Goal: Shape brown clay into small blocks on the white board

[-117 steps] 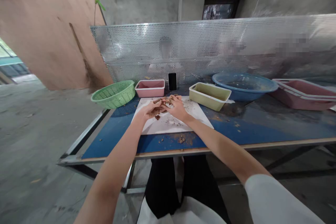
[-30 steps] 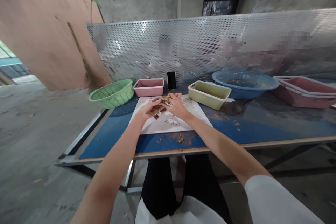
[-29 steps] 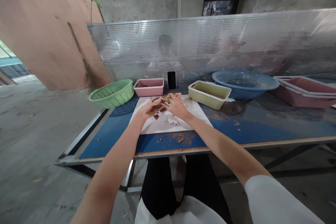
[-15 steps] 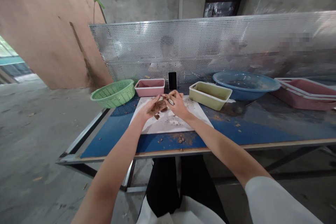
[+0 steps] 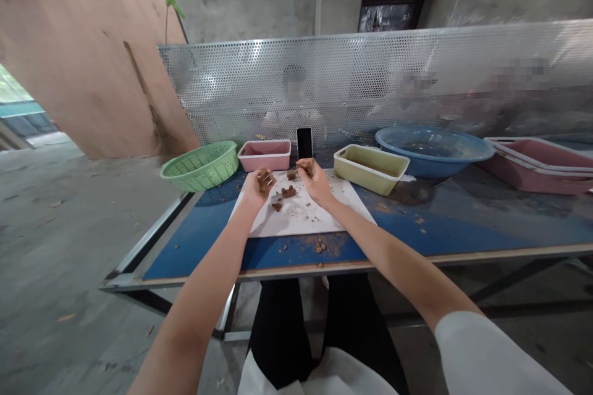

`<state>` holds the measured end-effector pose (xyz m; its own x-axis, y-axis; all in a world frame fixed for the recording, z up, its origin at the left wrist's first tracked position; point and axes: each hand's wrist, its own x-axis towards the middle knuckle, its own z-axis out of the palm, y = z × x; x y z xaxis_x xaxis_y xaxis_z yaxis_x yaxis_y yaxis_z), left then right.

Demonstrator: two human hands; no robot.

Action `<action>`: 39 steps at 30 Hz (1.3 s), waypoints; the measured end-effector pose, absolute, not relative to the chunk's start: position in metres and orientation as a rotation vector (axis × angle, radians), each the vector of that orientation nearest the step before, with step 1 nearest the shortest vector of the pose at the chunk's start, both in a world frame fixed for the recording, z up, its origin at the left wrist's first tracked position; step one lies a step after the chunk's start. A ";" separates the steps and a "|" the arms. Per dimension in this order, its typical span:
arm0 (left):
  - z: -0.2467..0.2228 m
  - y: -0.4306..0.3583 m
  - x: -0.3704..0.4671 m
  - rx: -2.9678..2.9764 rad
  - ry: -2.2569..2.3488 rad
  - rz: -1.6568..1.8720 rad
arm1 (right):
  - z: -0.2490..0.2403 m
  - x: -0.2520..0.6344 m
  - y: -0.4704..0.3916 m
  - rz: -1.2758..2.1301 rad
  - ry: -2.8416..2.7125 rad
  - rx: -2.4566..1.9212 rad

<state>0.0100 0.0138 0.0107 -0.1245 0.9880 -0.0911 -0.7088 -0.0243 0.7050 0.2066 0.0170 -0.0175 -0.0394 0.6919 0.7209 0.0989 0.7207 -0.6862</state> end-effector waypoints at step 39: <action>0.008 0.014 0.008 0.405 0.754 1.567 | -0.009 0.213 0.016 0.709 -1.742 -0.743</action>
<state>0.0079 0.0145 0.0078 -0.1512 0.9736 -0.1709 -0.7411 0.0028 0.6714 0.2125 0.0160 -0.0090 -0.2423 0.7701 0.5901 0.1386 0.6294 -0.7646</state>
